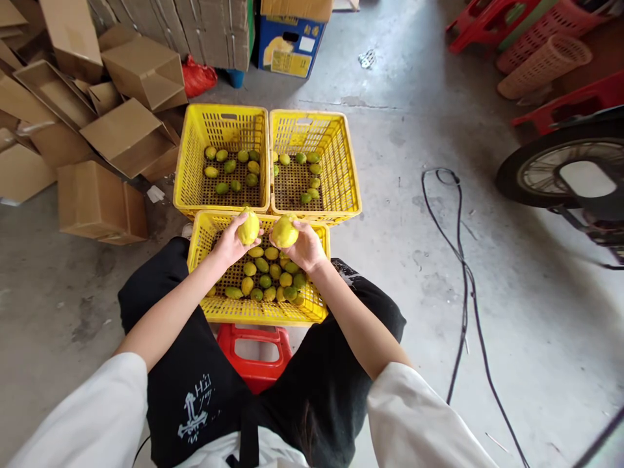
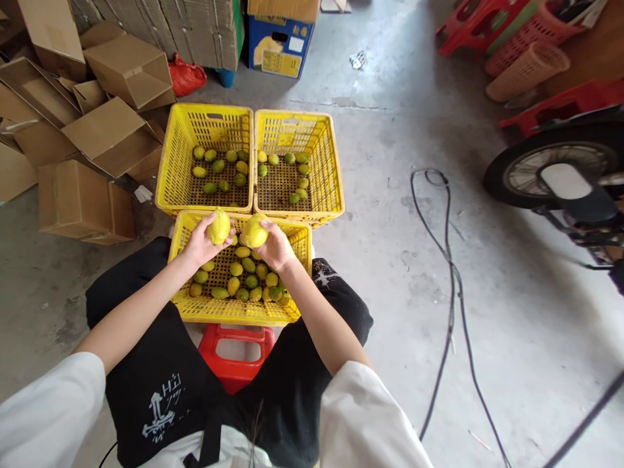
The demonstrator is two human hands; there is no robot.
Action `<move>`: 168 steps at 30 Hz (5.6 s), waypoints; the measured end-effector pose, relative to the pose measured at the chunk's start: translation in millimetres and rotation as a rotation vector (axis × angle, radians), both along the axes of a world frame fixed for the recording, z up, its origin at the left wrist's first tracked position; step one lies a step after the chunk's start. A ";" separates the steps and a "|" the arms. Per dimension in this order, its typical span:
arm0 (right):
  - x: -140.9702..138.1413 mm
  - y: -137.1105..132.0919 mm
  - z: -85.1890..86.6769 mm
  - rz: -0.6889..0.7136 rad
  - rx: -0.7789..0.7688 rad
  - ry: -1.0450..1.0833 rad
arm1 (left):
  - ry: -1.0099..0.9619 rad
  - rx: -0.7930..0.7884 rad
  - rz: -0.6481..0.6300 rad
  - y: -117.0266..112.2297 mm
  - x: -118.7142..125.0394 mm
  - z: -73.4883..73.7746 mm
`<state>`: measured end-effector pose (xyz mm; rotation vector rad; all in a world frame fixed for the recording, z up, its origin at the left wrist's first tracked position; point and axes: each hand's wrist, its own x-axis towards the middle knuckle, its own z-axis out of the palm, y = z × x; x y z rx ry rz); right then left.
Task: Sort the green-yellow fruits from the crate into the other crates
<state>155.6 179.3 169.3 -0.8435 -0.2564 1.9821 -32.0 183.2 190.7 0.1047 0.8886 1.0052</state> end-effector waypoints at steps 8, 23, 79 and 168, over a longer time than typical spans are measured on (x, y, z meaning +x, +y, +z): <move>1.5 0.5 1.2 0.012 -0.022 0.055 | 0.007 0.015 0.014 -1.5 -1.6 4.2; 3.6 1.4 -6.8 -0.006 -0.023 0.014 | -0.014 0.035 0.031 0.6 -1.7 0.4; -3.8 -1.6 -2.3 0.045 -0.068 -0.009 | -0.012 0.048 -0.035 1.5 4.4 -0.3; 4.8 3.2 -3.5 0.070 -0.007 -0.132 | -0.024 0.148 -0.048 5.4 -2.3 -6.0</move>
